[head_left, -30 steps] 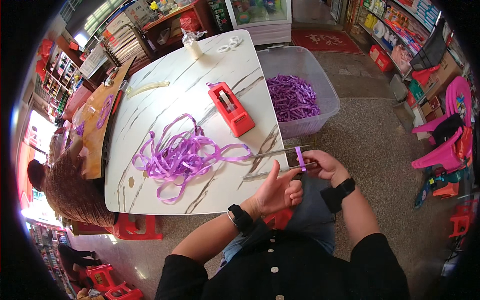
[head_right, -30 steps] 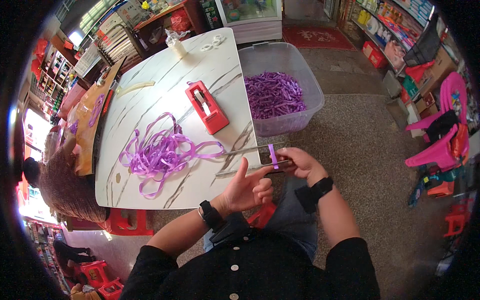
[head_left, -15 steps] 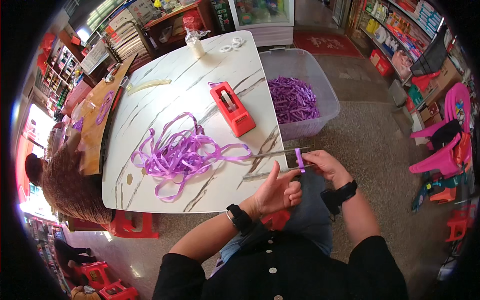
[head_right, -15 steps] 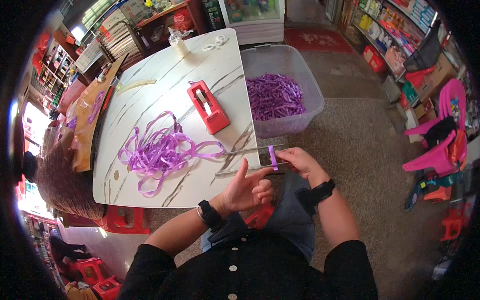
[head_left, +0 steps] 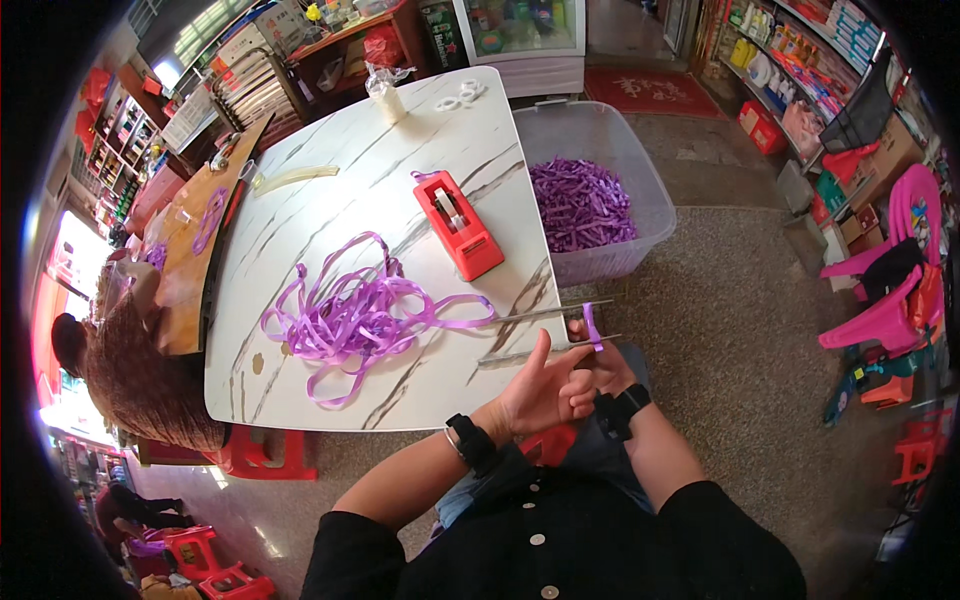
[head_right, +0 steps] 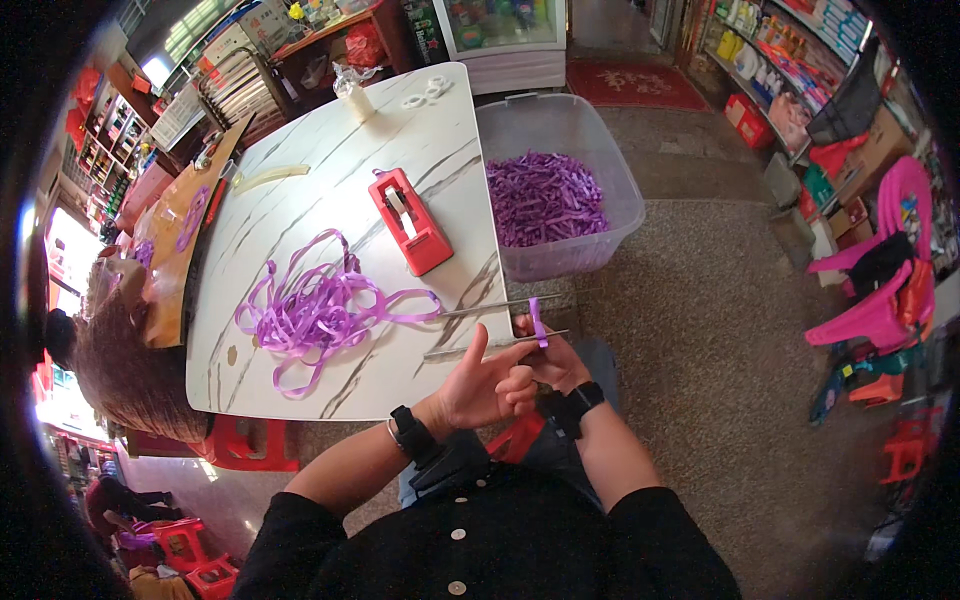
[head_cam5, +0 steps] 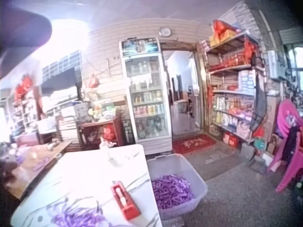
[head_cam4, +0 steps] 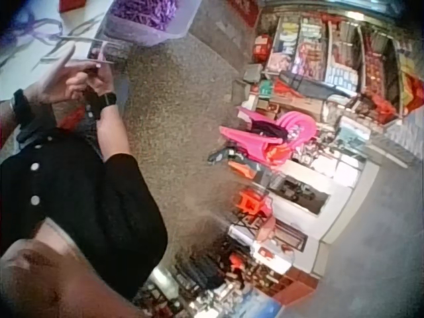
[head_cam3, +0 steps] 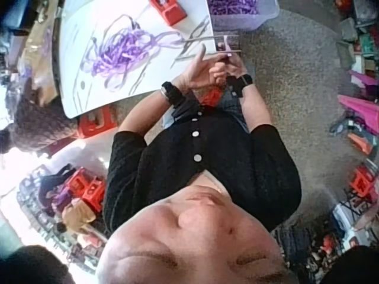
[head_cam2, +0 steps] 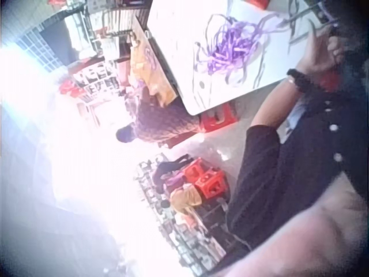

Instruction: Tying purple ribbons onto small items and collecting them in a bin.

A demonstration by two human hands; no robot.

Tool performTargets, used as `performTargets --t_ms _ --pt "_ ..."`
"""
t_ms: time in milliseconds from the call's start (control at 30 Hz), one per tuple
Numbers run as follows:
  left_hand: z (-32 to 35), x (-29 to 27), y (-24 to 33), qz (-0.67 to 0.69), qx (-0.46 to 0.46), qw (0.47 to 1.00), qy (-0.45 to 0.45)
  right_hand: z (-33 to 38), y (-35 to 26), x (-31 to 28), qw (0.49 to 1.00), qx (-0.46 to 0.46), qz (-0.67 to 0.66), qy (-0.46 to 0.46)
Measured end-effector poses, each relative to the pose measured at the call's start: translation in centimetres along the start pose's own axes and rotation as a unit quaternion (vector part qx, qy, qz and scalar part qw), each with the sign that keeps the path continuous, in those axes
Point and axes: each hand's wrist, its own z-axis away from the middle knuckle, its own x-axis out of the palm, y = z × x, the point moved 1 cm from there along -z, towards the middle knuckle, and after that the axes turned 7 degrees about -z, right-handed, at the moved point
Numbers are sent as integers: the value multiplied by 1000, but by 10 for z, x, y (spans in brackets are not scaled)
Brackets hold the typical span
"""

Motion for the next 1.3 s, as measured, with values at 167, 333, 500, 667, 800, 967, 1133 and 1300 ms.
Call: performTargets --t_ms 167,333,500,667,800,967,1133,1300 --pt "3 -1 0 2 3 1000 -4 6 8 23 999 -30 25 -29" --pt "0 0 0 9 1 1000 -15 12 0 25 999 -14 40 15" --pt "-1 0 4 20 7 1000 -22 37 -28 37 941 -68 240 227" --pt "1 -3 0 24 15 999 -17 50 -27 83 782 -221 485 323" --pt "0 -5 -2 21 12 999 -23 43 -2 133 497 -238 767 330" --pt "4 -1 -4 27 9 1000 -13 36 10 144 404 -221 818 344" --pt "0 -2 -3 34 2 999 -32 36 3 137 415 -191 797 395" --pt "-6 -4 1 39 7 998 -40 39 -11 126 574 -225 721 317"
